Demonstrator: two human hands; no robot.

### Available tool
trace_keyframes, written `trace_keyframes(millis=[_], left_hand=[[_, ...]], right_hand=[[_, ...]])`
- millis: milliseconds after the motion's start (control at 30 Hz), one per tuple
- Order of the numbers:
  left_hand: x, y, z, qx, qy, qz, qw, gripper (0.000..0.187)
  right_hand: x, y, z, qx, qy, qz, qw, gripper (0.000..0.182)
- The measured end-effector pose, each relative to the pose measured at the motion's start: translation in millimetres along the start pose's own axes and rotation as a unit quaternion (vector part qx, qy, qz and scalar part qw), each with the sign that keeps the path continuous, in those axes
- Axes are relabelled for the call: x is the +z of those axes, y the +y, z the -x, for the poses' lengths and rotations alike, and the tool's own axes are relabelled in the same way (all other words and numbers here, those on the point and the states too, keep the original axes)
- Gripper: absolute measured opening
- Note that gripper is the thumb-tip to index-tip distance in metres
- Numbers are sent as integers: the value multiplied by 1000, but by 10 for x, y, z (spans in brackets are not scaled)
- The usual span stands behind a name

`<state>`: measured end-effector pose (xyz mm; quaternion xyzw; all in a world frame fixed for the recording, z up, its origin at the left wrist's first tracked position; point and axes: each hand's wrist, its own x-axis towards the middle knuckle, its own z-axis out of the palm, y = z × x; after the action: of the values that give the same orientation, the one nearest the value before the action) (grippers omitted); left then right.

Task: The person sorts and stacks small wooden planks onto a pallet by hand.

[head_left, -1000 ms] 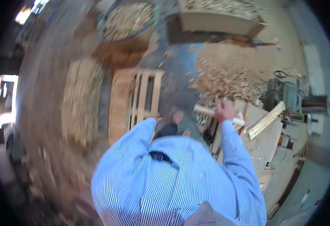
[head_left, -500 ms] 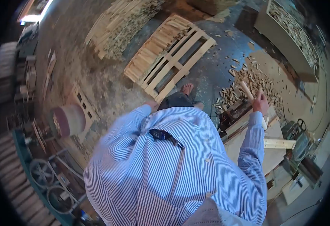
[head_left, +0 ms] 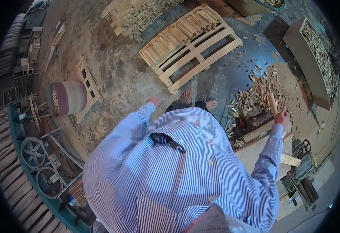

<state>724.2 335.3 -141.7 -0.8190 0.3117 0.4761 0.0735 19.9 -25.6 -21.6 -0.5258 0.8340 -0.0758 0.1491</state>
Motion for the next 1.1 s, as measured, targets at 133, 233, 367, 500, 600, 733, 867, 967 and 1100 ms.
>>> trace_keyframes(millis=[133,233,367,500,600,733,867,967,1100], left_hand=[[-78,-115,211,-10,12,-2,1000,66],[-218,-126,241,-13,25,-10,1000,64],[-134,-407,122,-20,68,145,987,63],[-187,-354,232,4,68,7,998,48],[-194,-607,93,33,70,21,997,48],[-632,-652,150,-17,63,12,998,48],[-1173,-756,-5,-79,76,90,990,54],[-1380,-1056,-261,-60,134,34,989,57],[-1561,-1511,-661,-52,140,105,983,62]], right_hand=[[-65,-143,93,14,19,-5,1000,76],[-64,-156,73,14,24,0,1000,75],[-10,-159,21,16,60,11,998,73],[-85,-152,129,22,59,-57,996,70],[-100,-208,121,34,22,-67,997,77],[-88,-179,133,16,34,-53,998,63],[-25,-73,63,-20,36,-89,995,53],[59,-311,172,-47,189,-191,962,47],[311,-1192,710,-153,237,-219,934,34]])
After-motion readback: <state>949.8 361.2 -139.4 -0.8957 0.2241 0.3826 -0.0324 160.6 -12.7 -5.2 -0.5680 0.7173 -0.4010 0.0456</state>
